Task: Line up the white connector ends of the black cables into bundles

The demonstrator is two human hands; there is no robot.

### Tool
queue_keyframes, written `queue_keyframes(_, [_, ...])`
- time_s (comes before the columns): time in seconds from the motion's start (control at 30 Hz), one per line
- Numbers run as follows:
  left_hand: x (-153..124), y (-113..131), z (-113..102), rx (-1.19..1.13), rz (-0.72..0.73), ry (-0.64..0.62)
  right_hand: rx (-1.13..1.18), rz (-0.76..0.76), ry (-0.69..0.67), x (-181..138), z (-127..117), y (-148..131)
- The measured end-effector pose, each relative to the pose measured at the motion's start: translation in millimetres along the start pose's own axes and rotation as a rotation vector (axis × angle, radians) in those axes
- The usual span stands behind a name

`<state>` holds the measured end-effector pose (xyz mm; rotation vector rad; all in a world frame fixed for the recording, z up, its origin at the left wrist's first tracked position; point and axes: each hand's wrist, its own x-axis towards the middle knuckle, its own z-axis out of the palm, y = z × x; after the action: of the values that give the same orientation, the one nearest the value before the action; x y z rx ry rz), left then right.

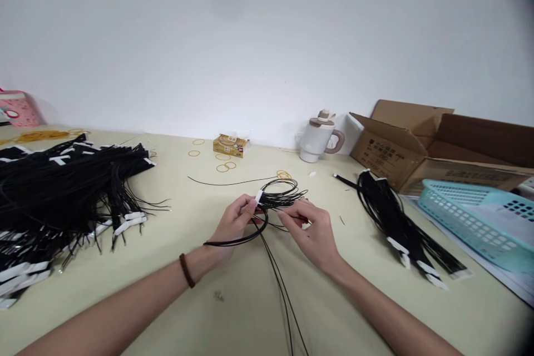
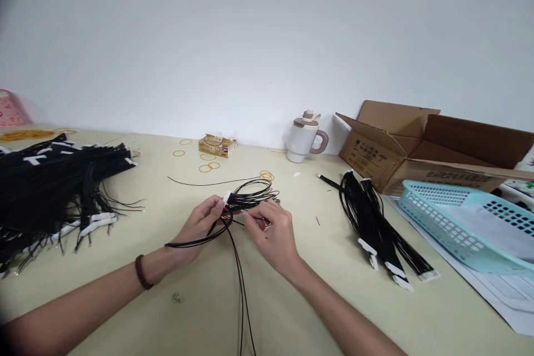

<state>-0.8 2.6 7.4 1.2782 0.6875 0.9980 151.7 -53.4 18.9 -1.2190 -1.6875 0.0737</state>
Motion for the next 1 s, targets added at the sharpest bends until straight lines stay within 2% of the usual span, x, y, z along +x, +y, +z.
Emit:
queue_keyframes(0.43, [-0.8, 2.5, 0.0, 0.038, 0.027, -0.042, -0.006, -0.026, 0.009, 0.3, 1.0, -0.1])
queue_keyframes(0.6, [-3.4, 3.9, 1.4, 0.049, 0.004, -0.081, -0.058, -0.090, -0.001, 0.5, 1.6, 0.0])
queue_keyframes(0.8, [-4.0, 3.9, 1.6, 0.159, 0.071, -0.133, -0.092, -0.141, 0.009, -2.4, 2.1, -0.7])
queue_keyframes(1.0, [-3.7, 1.7, 1.2, 0.140, 0.085, -0.155, -0.085, -0.177, 0.022, -2.2, 3.6, -1.5])
